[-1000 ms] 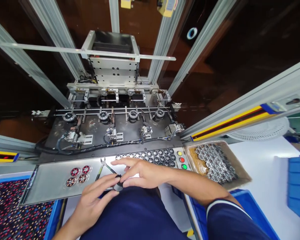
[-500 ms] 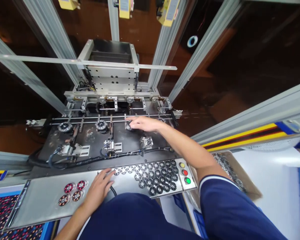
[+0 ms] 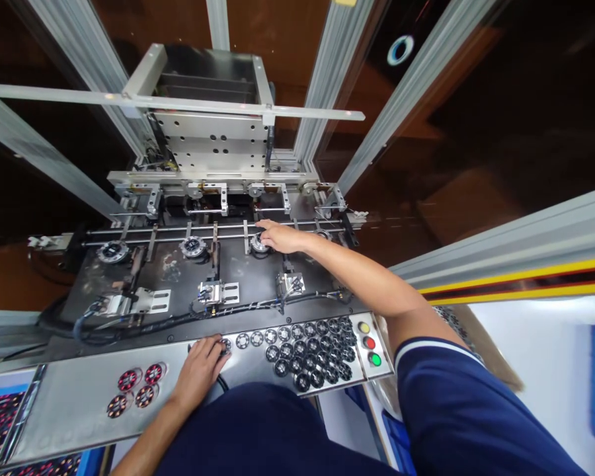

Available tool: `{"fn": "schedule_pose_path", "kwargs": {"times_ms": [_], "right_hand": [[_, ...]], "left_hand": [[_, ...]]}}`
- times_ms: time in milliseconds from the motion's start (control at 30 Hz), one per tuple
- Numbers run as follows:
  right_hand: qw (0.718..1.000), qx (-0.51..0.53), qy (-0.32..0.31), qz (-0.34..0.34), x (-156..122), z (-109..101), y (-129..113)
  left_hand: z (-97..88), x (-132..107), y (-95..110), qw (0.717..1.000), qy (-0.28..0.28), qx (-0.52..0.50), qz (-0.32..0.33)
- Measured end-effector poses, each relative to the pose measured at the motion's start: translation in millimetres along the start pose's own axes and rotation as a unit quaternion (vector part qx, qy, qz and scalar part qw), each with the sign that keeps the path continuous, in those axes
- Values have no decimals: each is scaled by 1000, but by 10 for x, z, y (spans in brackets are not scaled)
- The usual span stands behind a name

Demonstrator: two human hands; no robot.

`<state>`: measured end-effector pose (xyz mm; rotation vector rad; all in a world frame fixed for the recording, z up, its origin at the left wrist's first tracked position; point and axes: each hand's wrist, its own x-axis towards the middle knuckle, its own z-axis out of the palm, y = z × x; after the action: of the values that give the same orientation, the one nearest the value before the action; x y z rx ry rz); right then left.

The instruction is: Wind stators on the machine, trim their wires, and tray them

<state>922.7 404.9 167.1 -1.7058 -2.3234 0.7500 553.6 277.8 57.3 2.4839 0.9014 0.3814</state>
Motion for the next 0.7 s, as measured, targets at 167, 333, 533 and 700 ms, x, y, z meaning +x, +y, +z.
{"fn": "schedule_pose_path", "kwargs": {"times_ms": [167,333,533,700], "right_hand": [[1000,-28,-5,-2,51,69,22],[999,-44,-15,-5,107,128,62],[997,-74,11,-8,83,124,8],[993,-103,57,-22,-200,76,-114]], "left_hand": [[-168,-35,93,999,13,-38,-19],[-526,-178,180,995,28,-65,-64],[-884,-302,262,964,42,-189,-185],[-1092,-354,384,925,80,-270,-256]]}}
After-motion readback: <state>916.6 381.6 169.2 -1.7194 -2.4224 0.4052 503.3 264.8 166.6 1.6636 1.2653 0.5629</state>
